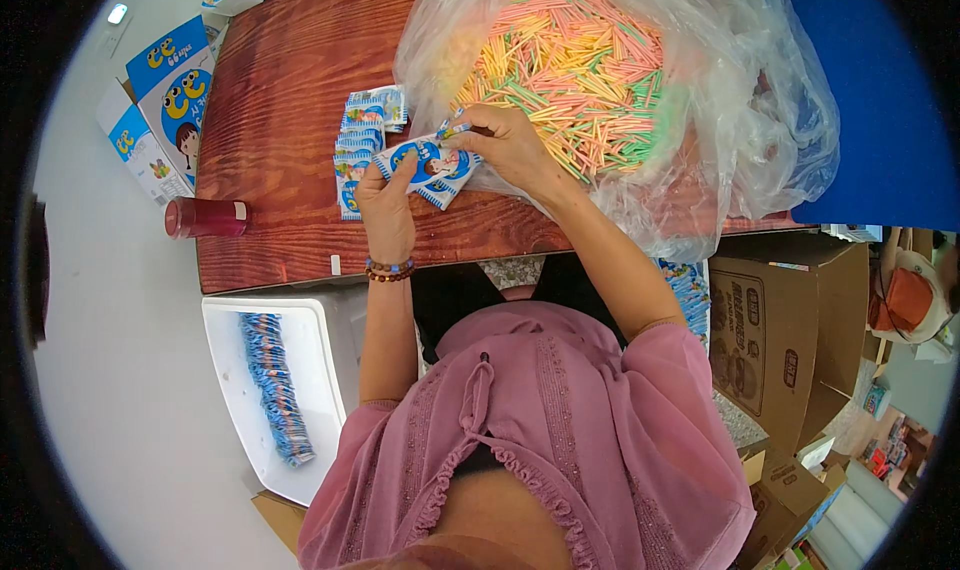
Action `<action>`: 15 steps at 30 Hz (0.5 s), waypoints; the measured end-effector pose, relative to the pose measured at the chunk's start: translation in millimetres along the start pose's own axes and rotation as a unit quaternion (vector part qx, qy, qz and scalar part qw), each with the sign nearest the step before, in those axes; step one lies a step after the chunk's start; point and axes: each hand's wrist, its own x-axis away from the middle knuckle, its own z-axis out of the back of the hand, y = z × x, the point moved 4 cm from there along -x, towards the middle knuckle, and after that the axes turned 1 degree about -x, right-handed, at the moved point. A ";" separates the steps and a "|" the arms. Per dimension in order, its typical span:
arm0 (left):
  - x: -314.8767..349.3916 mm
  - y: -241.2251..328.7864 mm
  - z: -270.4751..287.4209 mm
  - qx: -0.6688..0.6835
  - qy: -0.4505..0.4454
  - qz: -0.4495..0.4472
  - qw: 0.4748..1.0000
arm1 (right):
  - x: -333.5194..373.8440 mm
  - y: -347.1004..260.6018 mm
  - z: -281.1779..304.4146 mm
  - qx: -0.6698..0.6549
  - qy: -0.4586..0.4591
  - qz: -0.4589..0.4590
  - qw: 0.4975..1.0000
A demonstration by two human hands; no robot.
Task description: Sorting small packaged items and colorful sticks into plastic bags and boxes.
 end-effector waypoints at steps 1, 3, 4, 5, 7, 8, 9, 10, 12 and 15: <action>0.4 -1.1 0.4 -0.001 0.000 0.001 1.000 | 0.5 1.0 -0.5 -0.026 0.006 0.000 1.000; -0.1 -3.2 1.4 -0.003 0.000 -0.003 1.000 | 2.3 2.9 -1.0 -0.051 0.012 0.001 0.999; 0.3 -6.5 2.8 -0.003 0.000 -0.003 1.000 | 5.6 7.5 -1.3 -0.053 0.016 -0.021 0.998; 1.4 -10.3 3.9 0.028 0.007 0.009 1.000 | 8.5 12.3 -0.7 -0.054 0.020 -0.042 0.997; 4.2 -15.4 3.9 0.058 0.014 0.021 0.998 | 10.7 19.3 2.6 -0.030 0.025 -0.028 0.999; 7.0 -16.1 2.5 0.068 0.025 0.021 0.997 | 11.4 18.9 2.7 -0.006 0.030 -0.014 0.999; 9.6 -16.8 2.1 0.077 0.037 0.020 0.996 | 12.7 18.6 2.3 -0.007 0.031 -0.015 0.999; 11.4 -17.9 2.4 0.077 0.037 0.021 0.996 | 14.4 17.3 1.7 -0.024 0.037 -0.020 0.999; 13.5 -20.0 1.2 0.107 0.033 0.037 0.993 | 15.7 16.2 1.4 -0.041 0.042 -0.024 0.998; 16.7 -15.4 -5.1 0.081 0.048 0.016 0.995 | 17.3 17.0 1.0 -0.035 0.047 -0.042 0.997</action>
